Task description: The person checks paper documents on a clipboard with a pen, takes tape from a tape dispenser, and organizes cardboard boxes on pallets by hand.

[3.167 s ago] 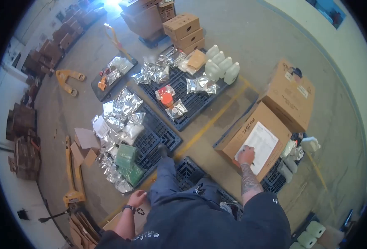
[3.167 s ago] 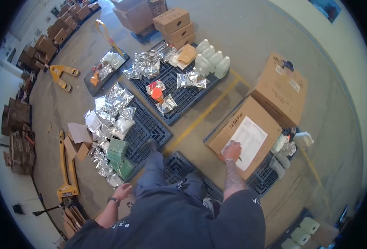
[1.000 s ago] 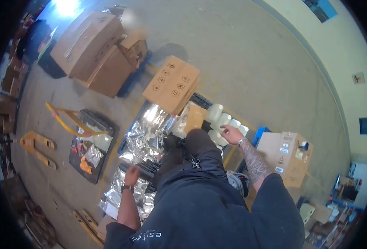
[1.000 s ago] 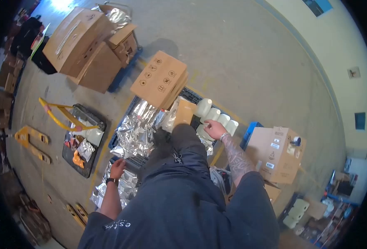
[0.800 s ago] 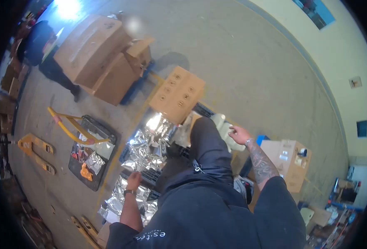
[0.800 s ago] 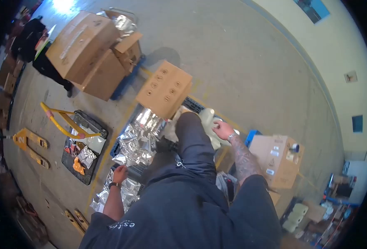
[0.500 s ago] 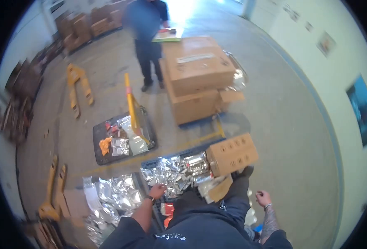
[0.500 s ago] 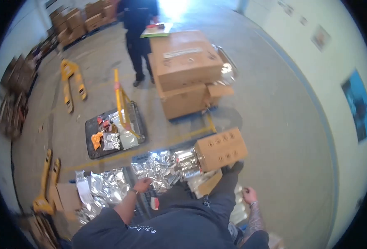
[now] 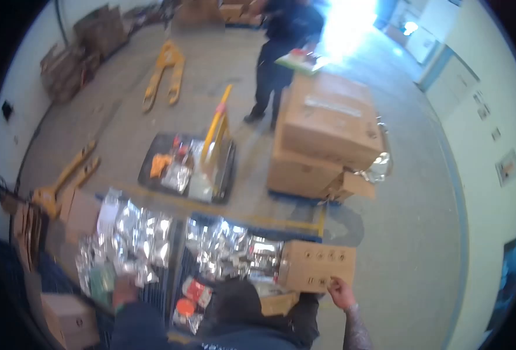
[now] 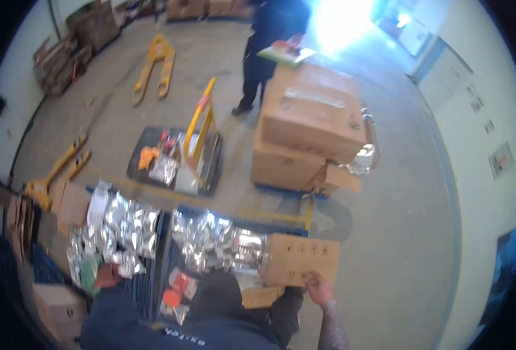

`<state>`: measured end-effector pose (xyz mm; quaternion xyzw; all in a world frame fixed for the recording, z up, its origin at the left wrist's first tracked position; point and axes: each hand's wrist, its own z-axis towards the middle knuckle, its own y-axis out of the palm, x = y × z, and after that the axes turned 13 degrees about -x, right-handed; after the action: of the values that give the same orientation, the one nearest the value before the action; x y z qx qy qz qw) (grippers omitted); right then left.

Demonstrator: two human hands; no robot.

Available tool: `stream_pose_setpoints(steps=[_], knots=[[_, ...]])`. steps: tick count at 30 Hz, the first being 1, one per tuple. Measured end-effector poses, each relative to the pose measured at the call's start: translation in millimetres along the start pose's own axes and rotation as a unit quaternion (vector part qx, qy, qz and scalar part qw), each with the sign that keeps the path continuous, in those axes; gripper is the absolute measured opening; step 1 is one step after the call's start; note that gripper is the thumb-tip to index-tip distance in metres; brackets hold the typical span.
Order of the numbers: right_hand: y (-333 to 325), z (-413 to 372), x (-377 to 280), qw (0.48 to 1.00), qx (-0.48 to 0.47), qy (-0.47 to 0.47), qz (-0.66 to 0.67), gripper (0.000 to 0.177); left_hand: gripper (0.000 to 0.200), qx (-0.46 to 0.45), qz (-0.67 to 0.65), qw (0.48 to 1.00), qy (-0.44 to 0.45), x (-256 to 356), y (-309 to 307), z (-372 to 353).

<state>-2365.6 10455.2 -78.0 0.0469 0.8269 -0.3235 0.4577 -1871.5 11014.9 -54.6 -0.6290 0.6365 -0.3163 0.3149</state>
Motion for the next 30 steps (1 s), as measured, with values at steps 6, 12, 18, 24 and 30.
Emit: stream_pose_setpoints(steps=[6,12,18,24,30], knots=[[-33.8,-12.9,181.5,0.944,0.233,0.106,0.207,0.024,0.046,-0.283,0.137,0.939,0.137,100.4,110.7,-107.1],[-57.4,-25.7,313.6,0.910,0.109,0.281,0.285,0.030,0.056,-0.194,0.026,0.966,0.169,284.9,204.2,-109.8],[-18.8,-24.3,445.1,0.958,-0.034,0.281,0.038,0.033,0.068,-0.183,0.046,0.946,0.263,348.5,269.2,-48.1],[3.2,13.5,435.7,0.920,0.062,0.358,0.148,0.041,0.069,-0.261,0.010,0.924,0.281,378.9,312.5,18.0],[-12.9,89.2,420.6,0.828,-0.043,0.421,0.368,0.067,0.059,-0.407,-0.286,0.864,0.079,462.7,360.9,3.2]])
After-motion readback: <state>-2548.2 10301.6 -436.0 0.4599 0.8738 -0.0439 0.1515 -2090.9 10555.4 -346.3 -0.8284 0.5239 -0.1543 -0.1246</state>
